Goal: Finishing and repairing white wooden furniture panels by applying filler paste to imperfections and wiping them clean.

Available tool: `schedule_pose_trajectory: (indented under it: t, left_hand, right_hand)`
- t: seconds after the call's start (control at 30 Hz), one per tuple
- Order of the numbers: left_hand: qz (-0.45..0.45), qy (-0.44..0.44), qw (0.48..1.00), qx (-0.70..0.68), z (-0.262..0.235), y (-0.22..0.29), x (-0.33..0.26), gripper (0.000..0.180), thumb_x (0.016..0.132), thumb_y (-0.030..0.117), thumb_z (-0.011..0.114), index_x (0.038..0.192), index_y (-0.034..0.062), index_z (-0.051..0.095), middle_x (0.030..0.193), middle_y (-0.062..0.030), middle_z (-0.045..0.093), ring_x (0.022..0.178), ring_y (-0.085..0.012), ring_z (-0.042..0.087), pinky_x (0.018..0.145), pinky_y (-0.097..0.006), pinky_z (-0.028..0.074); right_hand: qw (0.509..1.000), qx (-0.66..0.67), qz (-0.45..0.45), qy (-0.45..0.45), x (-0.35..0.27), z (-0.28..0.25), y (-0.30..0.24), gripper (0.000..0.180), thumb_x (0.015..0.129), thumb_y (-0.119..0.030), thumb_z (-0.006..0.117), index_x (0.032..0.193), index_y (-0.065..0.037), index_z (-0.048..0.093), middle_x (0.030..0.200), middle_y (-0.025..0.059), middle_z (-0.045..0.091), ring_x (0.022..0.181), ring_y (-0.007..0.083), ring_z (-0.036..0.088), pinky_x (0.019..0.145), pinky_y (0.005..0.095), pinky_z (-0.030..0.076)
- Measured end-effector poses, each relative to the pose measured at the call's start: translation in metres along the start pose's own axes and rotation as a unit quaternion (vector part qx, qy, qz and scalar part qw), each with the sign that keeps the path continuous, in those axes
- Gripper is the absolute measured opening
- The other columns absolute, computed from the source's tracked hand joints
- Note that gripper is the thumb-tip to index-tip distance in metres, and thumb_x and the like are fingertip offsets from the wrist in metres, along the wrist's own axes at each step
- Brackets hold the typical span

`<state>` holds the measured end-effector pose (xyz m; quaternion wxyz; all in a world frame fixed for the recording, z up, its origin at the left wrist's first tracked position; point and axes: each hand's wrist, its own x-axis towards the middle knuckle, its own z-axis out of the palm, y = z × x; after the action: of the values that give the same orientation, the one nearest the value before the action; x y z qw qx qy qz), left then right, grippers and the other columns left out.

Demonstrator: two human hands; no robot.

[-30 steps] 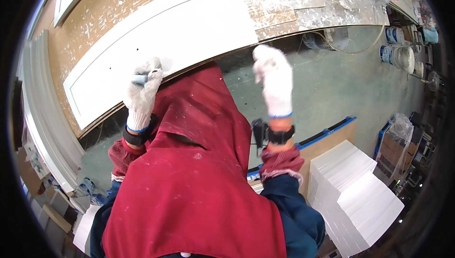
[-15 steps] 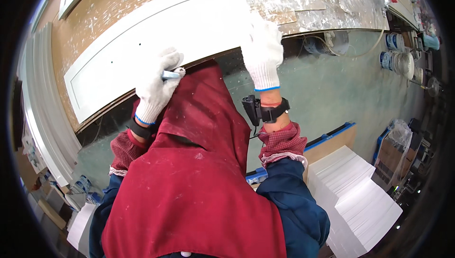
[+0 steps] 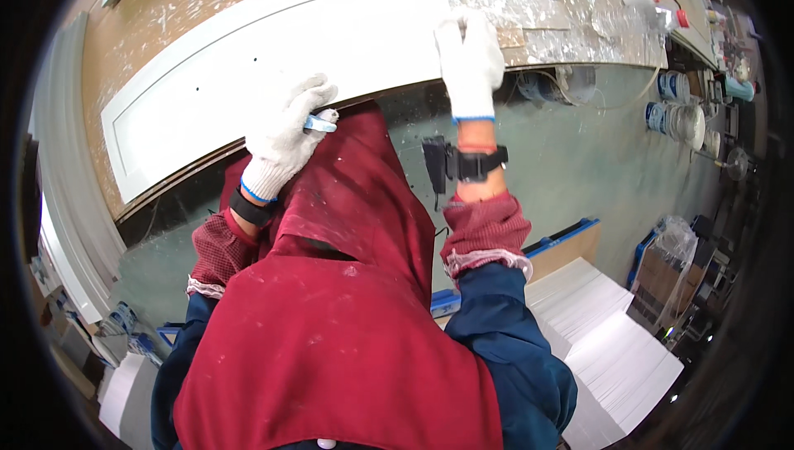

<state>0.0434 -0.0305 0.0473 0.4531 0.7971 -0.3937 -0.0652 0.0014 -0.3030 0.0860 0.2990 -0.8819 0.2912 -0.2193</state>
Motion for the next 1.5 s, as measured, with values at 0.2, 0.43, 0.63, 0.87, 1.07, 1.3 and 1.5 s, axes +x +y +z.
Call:
schedule_pose_trajectory:
  t: [0.2,0.43,0.63,0.87,1.07,1.3,1.5]
  left_hand:
    - [0.054,0.033,0.997,0.034,-0.001,-0.001,0.0,0.042,0.085,0.004,0.057,0.126,-0.0037,0.048,0.106,-0.0144,0.064,0.077,-0.0168,0.06,0.068,-0.028,0.05]
    - [-0.093,0.045,0.981,-0.165,-0.019,0.029,0.0,0.033,0.082,0.008,0.065,0.112,-0.0031,0.059,0.1,-0.0109,0.066,0.085,-0.0183,0.064,0.072,-0.027,0.051]
    - [-0.315,0.013,0.909,-0.272,-0.05,0.079,-0.001,0.035,0.081,0.014,0.066,0.112,-0.0015,0.061,0.101,-0.0109,0.066,0.091,-0.0138,0.061,0.081,-0.027,0.049]
    - [-0.269,-0.059,0.823,-0.496,-0.021,0.088,0.0,0.044,0.092,0.024,0.058,0.128,0.0004,0.049,0.11,-0.0045,0.057,0.098,-0.0115,0.052,0.088,-0.028,0.044]
    - [-0.27,-0.093,0.812,-0.508,-0.009,0.09,0.001,0.043,0.092,0.031,0.055,0.122,0.0006,0.053,0.108,-0.0061,0.059,0.1,-0.0138,0.053,0.089,-0.03,0.043]
    - [-0.338,-0.251,0.846,-0.327,-0.022,0.111,0.024,0.051,0.088,0.039,0.057,0.127,0.007,0.047,0.106,-0.0135,0.061,0.1,-0.0226,0.059,0.088,-0.032,0.044]
    - [0.006,-0.084,0.991,-0.102,-0.014,0.09,-0.005,0.056,0.072,0.026,0.074,0.119,0.0027,0.055,0.111,-0.0153,0.061,0.103,-0.0321,0.059,0.088,-0.037,0.048]
  right_hand:
    - [0.959,-0.264,-0.094,0.027,-0.04,0.004,-0.034,0.049,0.083,-0.032,0.06,0.127,-0.015,0.049,0.115,0.0122,0.055,0.109,0.0277,0.053,0.093,0.0381,0.044]
    - [0.961,0.222,0.115,0.119,-0.039,-0.008,-0.008,0.035,0.087,-0.017,0.063,0.118,-0.002,0.055,0.096,0.0041,0.061,0.079,0.0102,0.055,0.067,0.0243,0.047]
    - [0.942,0.319,-0.041,-0.098,-0.123,-0.021,-0.062,0.036,0.085,-0.011,0.064,0.117,0.001,0.053,0.108,0.0117,0.06,0.098,0.0201,0.06,0.082,0.0323,0.05]
    - [0.959,0.121,-0.2,-0.16,-0.144,-0.013,-0.096,0.054,0.073,-0.006,0.07,0.123,-0.003,0.051,0.113,0.0187,0.054,0.1,0.0348,0.057,0.084,0.0375,0.049]
    - [0.971,0.111,-0.179,-0.109,-0.149,-0.012,-0.083,0.05,0.078,-0.013,0.067,0.125,-0.004,0.05,0.114,0.0185,0.052,0.101,0.0352,0.056,0.084,0.0389,0.048]
    - [0.965,0.229,-0.099,-0.079,-0.148,-0.016,-0.062,0.035,0.083,-0.011,0.061,0.116,-0.001,0.056,0.105,0.0175,0.061,0.099,0.0306,0.06,0.086,0.0362,0.049]
    - [0.948,0.3,0.083,-0.065,-0.111,-0.05,-0.066,0.042,0.093,-0.005,0.046,0.133,0.002,0.041,0.111,0.0114,0.061,0.078,0.0063,0.052,0.069,0.0217,0.048]
